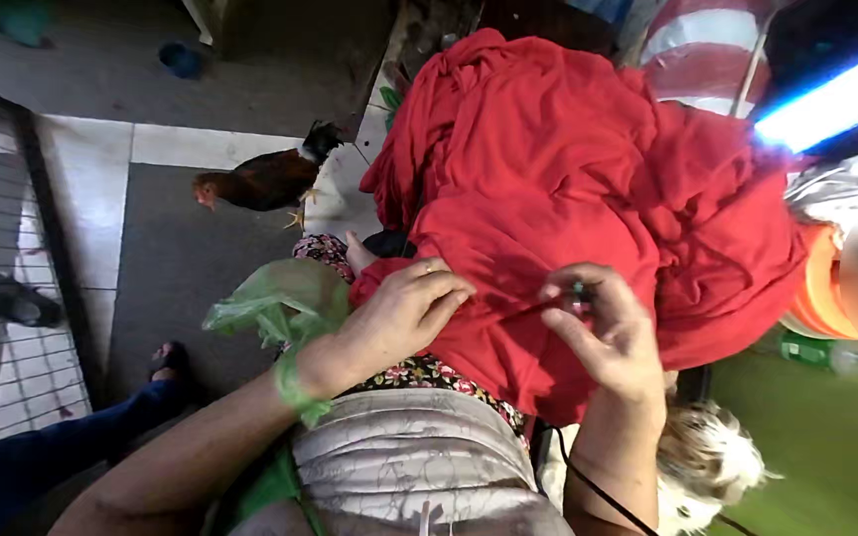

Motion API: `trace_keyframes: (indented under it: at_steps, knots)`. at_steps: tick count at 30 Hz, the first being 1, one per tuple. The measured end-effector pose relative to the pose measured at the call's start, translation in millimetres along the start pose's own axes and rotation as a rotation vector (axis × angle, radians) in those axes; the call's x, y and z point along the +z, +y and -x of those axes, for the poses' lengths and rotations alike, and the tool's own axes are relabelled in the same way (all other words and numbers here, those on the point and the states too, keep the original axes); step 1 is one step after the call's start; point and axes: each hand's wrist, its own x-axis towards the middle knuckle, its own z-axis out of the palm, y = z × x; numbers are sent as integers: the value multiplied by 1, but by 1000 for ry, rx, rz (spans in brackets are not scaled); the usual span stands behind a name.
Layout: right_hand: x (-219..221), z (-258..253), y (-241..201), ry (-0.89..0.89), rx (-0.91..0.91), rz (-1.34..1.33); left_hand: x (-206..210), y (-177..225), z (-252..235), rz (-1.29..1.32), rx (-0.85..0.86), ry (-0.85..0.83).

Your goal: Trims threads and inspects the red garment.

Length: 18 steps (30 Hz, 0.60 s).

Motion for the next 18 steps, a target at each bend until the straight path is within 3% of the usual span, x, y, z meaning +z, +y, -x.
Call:
trace_keyframes:
  at_steps: [2,4,6,8,10,13,18]
  knots:
    - [11,-8,5,-125,11,150,9,-8,-3,69,-102,-66]
    - [20,-11,15,-207,24,242,4,-3,-1,302,-269,-111]
    - [25,-9,25,-162,-22,257,-5,6,5,709,-447,-240]
    - [29,-6,30,-81,-44,234,0,14,13,1107,-621,-502]
    - [30,-7,27,-35,-17,181,13,22,14,1340,-809,-631]
    - [27,-8,12,33,15,-43,21,33,8,1413,-973,-400]
    - [28,-4,11,-38,78,-129,25,36,9,1300,-883,135]
